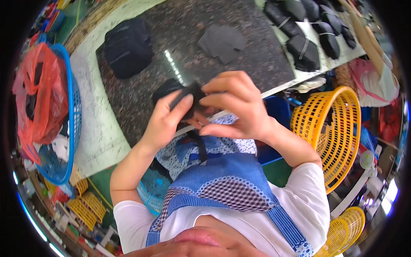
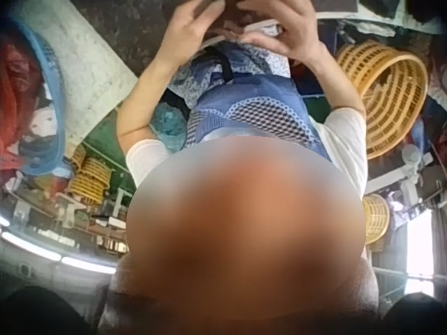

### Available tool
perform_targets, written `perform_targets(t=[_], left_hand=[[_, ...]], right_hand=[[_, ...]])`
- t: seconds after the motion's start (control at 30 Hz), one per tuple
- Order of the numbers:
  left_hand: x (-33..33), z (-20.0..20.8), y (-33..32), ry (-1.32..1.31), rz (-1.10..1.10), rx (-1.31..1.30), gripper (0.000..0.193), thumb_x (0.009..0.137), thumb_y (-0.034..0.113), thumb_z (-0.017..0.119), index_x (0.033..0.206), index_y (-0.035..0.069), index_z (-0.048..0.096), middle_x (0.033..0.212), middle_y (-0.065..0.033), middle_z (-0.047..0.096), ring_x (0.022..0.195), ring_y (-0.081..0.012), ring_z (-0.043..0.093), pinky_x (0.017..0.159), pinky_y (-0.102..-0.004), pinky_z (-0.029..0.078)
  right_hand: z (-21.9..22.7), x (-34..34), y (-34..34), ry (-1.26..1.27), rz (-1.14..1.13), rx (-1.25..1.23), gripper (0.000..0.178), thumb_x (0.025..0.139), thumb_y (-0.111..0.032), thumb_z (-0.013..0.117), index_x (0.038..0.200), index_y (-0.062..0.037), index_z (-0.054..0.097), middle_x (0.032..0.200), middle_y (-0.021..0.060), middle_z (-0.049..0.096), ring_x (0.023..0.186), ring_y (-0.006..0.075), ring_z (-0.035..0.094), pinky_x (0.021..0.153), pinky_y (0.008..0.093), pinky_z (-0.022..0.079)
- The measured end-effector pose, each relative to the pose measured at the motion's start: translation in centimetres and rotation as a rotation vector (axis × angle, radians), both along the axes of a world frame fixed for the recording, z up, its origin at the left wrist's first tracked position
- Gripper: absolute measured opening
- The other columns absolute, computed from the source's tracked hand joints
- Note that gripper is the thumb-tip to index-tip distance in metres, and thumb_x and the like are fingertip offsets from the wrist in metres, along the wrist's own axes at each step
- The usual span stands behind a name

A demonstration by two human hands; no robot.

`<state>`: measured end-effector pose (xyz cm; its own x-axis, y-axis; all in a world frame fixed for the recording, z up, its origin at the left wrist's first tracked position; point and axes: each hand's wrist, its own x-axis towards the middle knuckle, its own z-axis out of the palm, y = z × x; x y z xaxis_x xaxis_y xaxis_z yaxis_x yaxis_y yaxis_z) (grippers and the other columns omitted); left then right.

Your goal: The recorder is organizing and stacking black shoe material components on a workbench.

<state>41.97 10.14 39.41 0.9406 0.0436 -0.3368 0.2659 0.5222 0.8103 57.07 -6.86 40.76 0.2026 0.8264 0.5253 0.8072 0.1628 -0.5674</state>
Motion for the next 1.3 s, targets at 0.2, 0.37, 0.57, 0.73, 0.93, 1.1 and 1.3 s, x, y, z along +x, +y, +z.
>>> perform_targets(t=[0.2,0.37,0.57,0.73,0.93,1.1,1.3], left_hand=[[-7.6,-0.6,-1.6,0.100,-0.211,0.344,0.034,0.108,0.029,0.053,0.107,-0.004,0.063,0.090,-0.0094,0.073,0.082,-0.0181,0.074,0.072,-0.0311,0.059],[-6.9,1.9,1.5,0.207,0.082,0.427,0.033,0.105,0.026,0.060,0.104,-0.005,0.069,0.081,-0.0103,0.074,0.071,-0.0159,0.072,0.063,-0.0282,0.058],[-8.5,-0.1,0.8,0.115,-0.066,0.685,0.031,0.102,0.029,0.065,0.093,0.000,0.069,0.075,-0.0069,0.072,0.068,-0.0124,0.071,0.061,-0.0260,0.055],[-6.0,0.4,3.6,0.255,0.191,0.643,0.026,0.095,0.024,0.076,0.086,0.001,0.068,0.066,-0.0022,0.069,0.058,-0.0076,0.066,0.053,-0.0238,0.050],[-4.7,-1.7,4.8,0.270,0.109,0.785,0.032,0.095,0.030,0.075,0.083,0.003,0.066,0.063,-0.0041,0.067,0.055,-0.0096,0.065,0.053,-0.0249,0.050],[-4.3,-1.5,4.6,0.238,0.074,1.017,0.024,0.092,0.024,0.077,0.085,0.004,0.066,0.066,-0.0026,0.066,0.057,-0.0115,0.064,0.054,-0.0259,0.051],[-6.1,-3.4,1.8,-0.467,-0.082,1.791,0.060,0.078,0.025,0.079,0.131,0.003,0.062,0.141,-0.0127,0.057,0.130,-0.0303,0.056,0.108,-0.0425,0.046]], right_hand=[[-1.6,-2.5,-1.7,1.144,0.347,-0.882,0.015,0.094,-0.015,0.076,0.094,-0.0004,0.072,0.076,0.0025,0.068,0.069,0.0083,0.065,0.061,0.0232,0.052],[-0.1,-1.8,2.1,1.154,0.142,-0.611,0.019,0.097,-0.015,0.071,0.100,0.0026,0.065,0.077,0.0037,0.068,0.065,0.0080,0.064,0.056,0.0220,0.051],[0.0,-1.8,1.7,1.066,0.297,-0.887,0.021,0.099,-0.017,0.070,0.087,0.0009,0.068,0.070,0.0021,0.066,0.059,0.0060,0.063,0.054,0.0212,0.050],[-0.7,-1.3,4.2,0.892,0.054,-0.712,0.024,0.098,-0.018,0.070,0.084,0.0015,0.065,0.065,0.0029,0.064,0.055,0.0076,0.061,0.051,0.0234,0.047],[-1.7,-0.6,5.1,0.583,0.017,-0.757,0.025,0.097,-0.017,0.069,0.083,0.0021,0.064,0.063,0.0054,0.063,0.055,0.0104,0.061,0.051,0.0270,0.047],[-1.6,-0.8,5.5,0.658,-0.018,-0.801,0.024,0.095,-0.015,0.071,0.080,0.0006,0.061,0.063,0.0045,0.062,0.054,0.0095,0.057,0.050,0.0286,0.045],[-2.1,0.7,6.3,0.230,0.066,-0.679,0.029,0.084,-0.012,0.079,0.074,-0.0027,0.054,0.059,0.0051,0.052,0.053,0.0119,0.047,0.050,0.0328,0.039]])
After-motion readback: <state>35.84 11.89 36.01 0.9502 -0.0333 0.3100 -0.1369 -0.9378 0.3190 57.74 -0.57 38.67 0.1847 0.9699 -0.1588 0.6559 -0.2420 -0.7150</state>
